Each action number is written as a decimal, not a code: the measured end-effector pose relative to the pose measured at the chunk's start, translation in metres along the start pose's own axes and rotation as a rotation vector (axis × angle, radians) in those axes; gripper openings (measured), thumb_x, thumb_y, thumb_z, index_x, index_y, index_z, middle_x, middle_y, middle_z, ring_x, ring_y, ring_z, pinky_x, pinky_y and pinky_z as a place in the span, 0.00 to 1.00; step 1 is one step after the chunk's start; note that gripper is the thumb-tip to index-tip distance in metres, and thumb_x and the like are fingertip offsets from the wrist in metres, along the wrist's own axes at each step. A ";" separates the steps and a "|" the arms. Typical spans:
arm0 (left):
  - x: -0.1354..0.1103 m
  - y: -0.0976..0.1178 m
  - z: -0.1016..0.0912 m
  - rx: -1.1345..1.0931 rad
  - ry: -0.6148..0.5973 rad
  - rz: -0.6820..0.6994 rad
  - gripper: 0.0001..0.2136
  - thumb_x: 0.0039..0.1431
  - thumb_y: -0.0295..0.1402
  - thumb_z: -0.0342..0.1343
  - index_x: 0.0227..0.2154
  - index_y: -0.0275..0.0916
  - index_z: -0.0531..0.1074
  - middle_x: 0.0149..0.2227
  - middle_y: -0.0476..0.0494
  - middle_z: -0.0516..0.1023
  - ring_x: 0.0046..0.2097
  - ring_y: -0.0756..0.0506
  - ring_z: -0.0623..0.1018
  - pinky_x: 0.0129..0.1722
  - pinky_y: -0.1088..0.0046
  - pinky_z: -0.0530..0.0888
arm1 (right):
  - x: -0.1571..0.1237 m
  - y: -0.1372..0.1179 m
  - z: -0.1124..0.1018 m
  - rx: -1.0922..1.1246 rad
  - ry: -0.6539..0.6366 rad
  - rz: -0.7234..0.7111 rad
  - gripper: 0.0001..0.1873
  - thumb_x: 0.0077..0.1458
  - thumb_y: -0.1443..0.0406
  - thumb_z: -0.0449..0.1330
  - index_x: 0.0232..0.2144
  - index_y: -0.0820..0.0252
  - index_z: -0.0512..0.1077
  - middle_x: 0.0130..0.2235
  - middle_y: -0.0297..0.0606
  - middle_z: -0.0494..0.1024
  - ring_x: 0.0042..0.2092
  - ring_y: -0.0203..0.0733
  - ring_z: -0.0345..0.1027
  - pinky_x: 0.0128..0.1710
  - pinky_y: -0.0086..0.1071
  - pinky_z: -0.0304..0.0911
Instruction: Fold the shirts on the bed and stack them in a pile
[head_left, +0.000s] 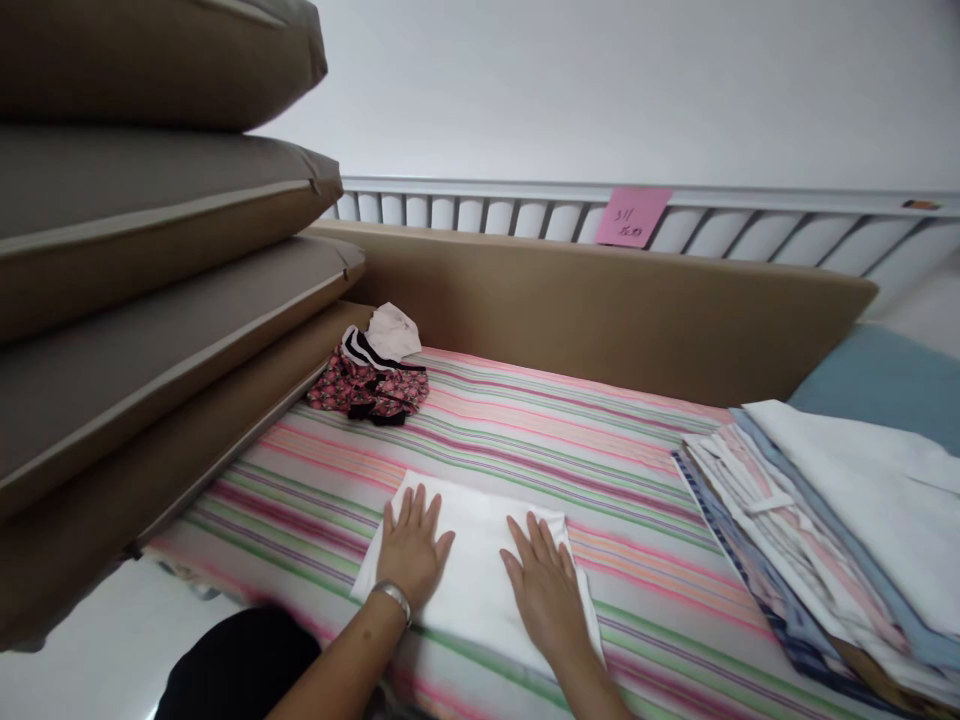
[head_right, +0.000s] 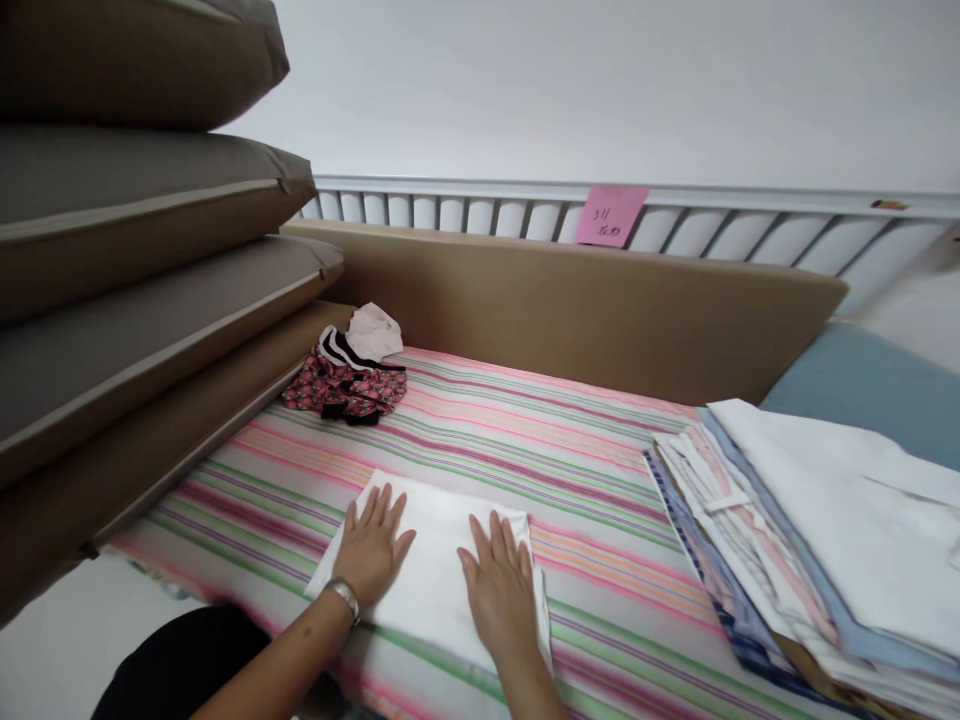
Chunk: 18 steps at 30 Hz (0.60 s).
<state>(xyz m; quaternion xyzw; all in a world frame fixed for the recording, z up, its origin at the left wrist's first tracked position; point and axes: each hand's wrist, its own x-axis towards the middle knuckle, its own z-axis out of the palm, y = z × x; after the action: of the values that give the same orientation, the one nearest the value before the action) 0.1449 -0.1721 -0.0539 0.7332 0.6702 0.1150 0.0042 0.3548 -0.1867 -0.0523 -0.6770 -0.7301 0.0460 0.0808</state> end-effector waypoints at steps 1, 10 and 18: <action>0.000 -0.002 0.001 -0.001 -0.004 -0.002 0.27 0.63 0.48 0.35 0.62 0.45 0.52 0.65 0.41 0.49 0.65 0.37 0.49 0.61 0.48 0.48 | 0.000 0.003 0.000 -0.007 -0.003 0.021 0.28 0.61 0.50 0.39 0.61 0.47 0.51 0.65 0.35 0.46 0.66 0.44 0.36 0.62 0.48 0.38; 0.001 -0.007 0.005 -0.099 -0.010 -0.051 0.28 0.60 0.51 0.38 0.61 0.47 0.54 0.65 0.36 0.47 0.65 0.35 0.47 0.61 0.49 0.45 | -0.003 0.028 0.007 -0.128 0.051 0.132 0.29 0.59 0.53 0.41 0.61 0.51 0.54 0.65 0.38 0.49 0.65 0.46 0.39 0.62 0.47 0.40; -0.002 -0.022 -0.008 -0.358 0.037 -0.094 0.25 0.59 0.39 0.44 0.59 0.41 0.58 0.64 0.41 0.54 0.65 0.40 0.50 0.62 0.55 0.50 | 0.005 0.064 0.024 0.226 0.204 0.097 0.33 0.52 0.52 0.44 0.54 0.63 0.65 0.61 0.44 0.59 0.62 0.49 0.51 0.60 0.42 0.50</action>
<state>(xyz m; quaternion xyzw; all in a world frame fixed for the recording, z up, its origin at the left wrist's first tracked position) 0.1220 -0.1730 -0.0495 0.6862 0.6727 0.2456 0.1277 0.4126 -0.1757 -0.0866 -0.6991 -0.6747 0.0627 0.2282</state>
